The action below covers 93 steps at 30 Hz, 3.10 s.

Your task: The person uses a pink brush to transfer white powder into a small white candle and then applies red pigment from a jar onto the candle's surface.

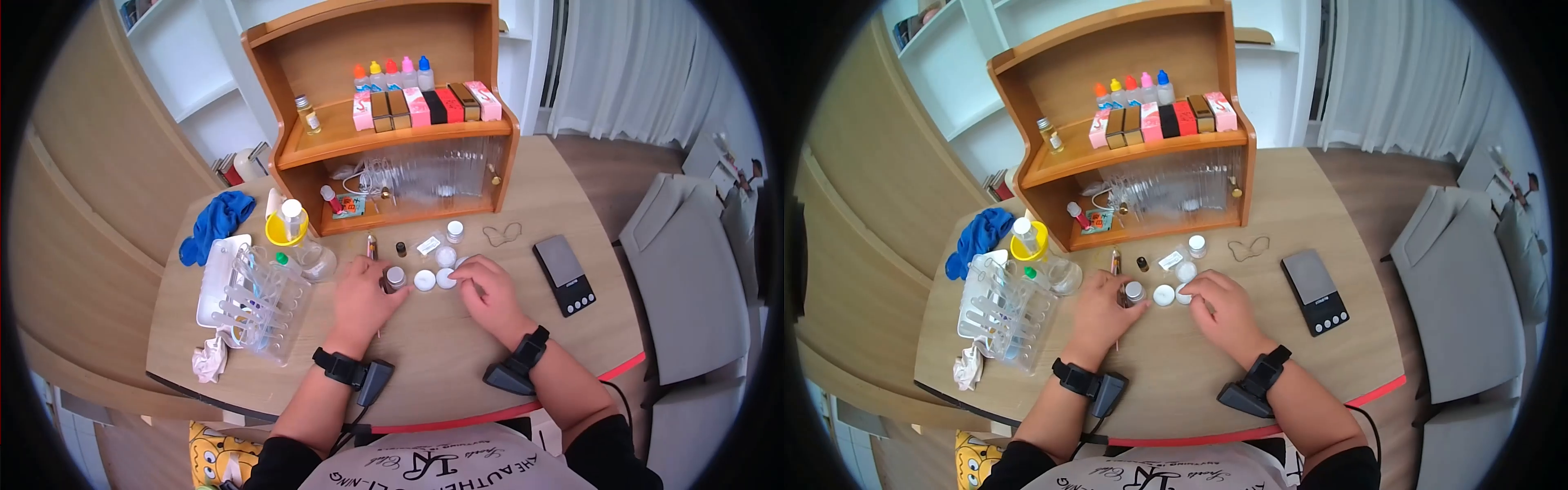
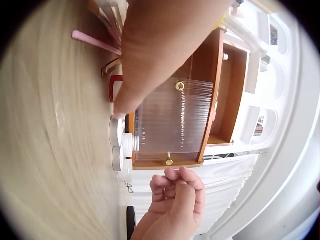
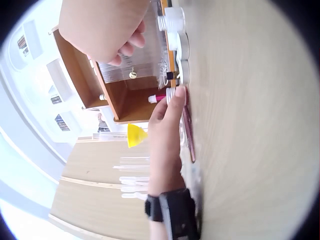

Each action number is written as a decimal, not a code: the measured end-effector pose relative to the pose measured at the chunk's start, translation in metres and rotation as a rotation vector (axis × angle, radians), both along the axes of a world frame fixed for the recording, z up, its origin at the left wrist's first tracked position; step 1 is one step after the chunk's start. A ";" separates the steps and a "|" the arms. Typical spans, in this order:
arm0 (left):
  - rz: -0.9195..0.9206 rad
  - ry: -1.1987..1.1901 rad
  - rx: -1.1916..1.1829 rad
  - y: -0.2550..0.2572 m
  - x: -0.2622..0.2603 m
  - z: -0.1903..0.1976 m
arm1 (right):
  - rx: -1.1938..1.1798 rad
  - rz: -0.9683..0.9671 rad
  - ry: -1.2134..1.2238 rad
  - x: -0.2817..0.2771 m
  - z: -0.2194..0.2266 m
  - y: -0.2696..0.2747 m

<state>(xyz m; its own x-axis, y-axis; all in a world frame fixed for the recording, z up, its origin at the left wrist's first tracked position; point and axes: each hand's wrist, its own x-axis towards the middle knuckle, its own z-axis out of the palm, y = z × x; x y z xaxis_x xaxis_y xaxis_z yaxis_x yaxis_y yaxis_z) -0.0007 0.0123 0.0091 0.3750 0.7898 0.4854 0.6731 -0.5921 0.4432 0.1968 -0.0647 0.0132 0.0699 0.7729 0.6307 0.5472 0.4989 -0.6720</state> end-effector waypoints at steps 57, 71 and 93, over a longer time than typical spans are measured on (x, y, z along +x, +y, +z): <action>-0.502 -0.365 -0.079 -0.037 0.002 0.028 | -0.526 0.384 0.578 -0.033 0.046 -0.005; -0.452 -0.443 -0.508 -0.050 0.006 0.008 | -0.474 0.319 0.683 -0.048 0.026 -0.001; -0.481 -1.003 -1.336 -0.060 0.013 0.004 | -0.456 0.176 0.508 -0.052 0.015 0.001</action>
<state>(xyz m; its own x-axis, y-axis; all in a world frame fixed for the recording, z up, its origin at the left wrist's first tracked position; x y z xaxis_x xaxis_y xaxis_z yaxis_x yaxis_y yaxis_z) 0.0128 -0.0476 0.0128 0.6642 0.7249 -0.1829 -0.2587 0.4523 0.8535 0.1450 -0.0641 0.0281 0.1195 0.9793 0.1636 0.0469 0.1590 -0.9862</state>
